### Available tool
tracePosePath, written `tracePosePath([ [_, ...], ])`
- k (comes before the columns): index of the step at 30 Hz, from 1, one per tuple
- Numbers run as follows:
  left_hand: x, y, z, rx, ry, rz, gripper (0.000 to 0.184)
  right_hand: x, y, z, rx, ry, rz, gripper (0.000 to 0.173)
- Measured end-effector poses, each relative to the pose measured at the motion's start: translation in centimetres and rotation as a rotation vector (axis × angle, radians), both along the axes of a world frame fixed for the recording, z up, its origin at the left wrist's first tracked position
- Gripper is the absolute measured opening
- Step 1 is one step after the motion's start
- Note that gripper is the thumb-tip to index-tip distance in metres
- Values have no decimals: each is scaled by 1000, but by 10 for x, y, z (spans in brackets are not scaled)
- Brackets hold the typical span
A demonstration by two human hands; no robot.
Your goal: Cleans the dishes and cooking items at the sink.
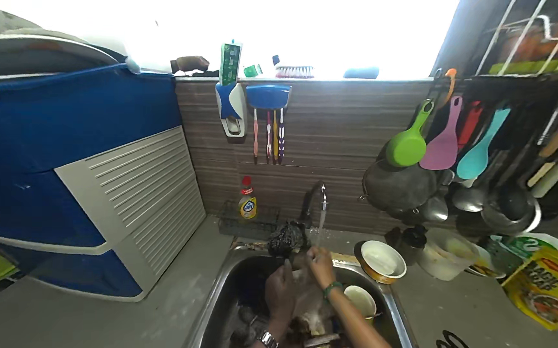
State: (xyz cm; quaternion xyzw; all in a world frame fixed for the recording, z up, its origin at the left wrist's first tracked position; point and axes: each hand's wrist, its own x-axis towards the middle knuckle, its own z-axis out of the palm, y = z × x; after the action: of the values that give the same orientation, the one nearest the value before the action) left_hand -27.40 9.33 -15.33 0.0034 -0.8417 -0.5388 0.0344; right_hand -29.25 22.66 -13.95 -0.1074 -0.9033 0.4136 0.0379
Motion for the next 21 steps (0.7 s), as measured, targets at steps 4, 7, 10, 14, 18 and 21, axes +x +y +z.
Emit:
tracePosePath([
  [4,-2,4,-4,-30,49,28,53,28,-30,-8,-162,256,-49,34],
  [7,-4,-3,-10,-66,77,10,52,52,-63,-24,-262,484,-33,37],
  [10,-3,-15,-6,-51,47,52,52,27,-35,-35,-79,402,42,36],
  [14,0,-51,-1,111,9,274,51,-18,7,11,-113,55,-81,42],
  [18,5,-87,-20,217,-116,435,54,-61,-5,35,78,260,-143,51],
  [21,18,-107,-31,283,-206,483,54,-103,-12,27,451,42,97,56],
])
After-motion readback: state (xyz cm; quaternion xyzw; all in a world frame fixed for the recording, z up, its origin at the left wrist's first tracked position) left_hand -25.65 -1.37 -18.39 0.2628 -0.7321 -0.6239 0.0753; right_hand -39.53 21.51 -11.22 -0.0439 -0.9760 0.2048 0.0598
